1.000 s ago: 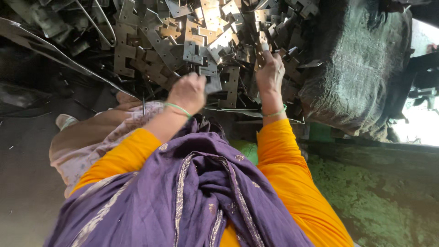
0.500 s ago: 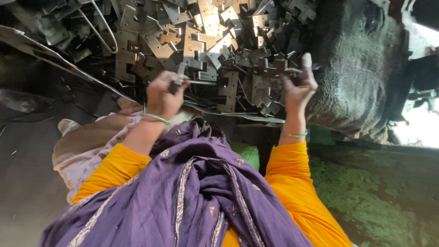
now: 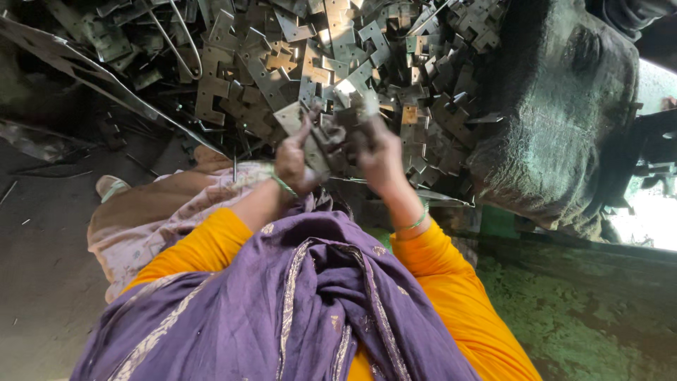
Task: The person sorts small metal parts from a large pile by hand, picking up individual pieces and moving them aside. The hands repeatedly reach into the pile, select parts, and place them in a different area.
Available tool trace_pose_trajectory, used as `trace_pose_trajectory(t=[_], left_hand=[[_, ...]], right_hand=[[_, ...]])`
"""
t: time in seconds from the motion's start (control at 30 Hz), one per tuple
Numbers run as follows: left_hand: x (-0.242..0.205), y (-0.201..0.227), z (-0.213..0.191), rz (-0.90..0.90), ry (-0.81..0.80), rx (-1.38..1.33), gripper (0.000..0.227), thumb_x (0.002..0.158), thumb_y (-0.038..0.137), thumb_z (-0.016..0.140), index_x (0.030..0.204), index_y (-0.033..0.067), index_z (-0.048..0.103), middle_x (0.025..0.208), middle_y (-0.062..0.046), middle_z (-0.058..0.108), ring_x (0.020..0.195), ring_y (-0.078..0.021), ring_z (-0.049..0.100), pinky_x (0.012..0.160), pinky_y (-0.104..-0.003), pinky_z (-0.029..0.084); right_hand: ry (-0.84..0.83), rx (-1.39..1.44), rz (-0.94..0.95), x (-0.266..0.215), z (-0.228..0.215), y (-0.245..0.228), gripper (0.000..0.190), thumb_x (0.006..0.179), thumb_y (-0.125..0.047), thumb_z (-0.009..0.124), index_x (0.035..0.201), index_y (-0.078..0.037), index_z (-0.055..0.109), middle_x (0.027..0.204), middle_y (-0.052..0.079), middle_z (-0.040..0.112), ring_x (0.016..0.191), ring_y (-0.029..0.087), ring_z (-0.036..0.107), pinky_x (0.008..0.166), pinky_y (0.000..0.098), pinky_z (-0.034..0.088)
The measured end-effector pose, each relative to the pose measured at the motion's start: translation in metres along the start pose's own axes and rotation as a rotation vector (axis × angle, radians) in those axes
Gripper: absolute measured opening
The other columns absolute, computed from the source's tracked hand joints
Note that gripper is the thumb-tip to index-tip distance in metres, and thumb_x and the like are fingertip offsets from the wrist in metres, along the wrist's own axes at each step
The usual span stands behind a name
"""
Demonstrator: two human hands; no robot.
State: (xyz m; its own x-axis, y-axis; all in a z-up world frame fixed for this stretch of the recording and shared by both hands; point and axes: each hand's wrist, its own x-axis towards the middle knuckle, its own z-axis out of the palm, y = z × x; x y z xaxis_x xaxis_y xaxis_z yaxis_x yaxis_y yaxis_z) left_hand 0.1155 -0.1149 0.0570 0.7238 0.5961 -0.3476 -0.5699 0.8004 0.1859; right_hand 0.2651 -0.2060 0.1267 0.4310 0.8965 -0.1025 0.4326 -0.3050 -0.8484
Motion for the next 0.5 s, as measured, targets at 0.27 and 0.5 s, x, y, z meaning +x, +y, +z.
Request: trace_pose_trajectory(t=[0.27,0.5], left_hand=[[0.004,-0.022,0.017,0.423,-0.220,1.220,0.080,0.096,0.038,0.075,0.151,0.0028,0.029,0.148,-0.015,0.045,0.132,-0.0289,0.051,0.110,-0.042,0.041],[0.043,0.027,0.009,1.214,-0.374,2.584,0.045,0.087,0.022,0.077,0.128,0.0098,0.068,0.121,-0.007,0.064,0.111,-0.0270,0.059,0.098,-0.044,0.044]], right_hand=[[0.004,0.282,-0.072,-0.016,-0.035,0.020,0.049,0.091,0.001,0.066,0.139,-0.003,0.058,0.120,0.002,0.070,0.106,0.014,0.063,0.089,0.0258,0.053],[0.849,-0.625,-0.263,0.030,-0.231,0.142,0.032,0.094,0.010,0.063,0.126,0.004,0.068,0.113,0.021,0.074,0.099,0.037,0.072,0.088,0.0445,0.057]])
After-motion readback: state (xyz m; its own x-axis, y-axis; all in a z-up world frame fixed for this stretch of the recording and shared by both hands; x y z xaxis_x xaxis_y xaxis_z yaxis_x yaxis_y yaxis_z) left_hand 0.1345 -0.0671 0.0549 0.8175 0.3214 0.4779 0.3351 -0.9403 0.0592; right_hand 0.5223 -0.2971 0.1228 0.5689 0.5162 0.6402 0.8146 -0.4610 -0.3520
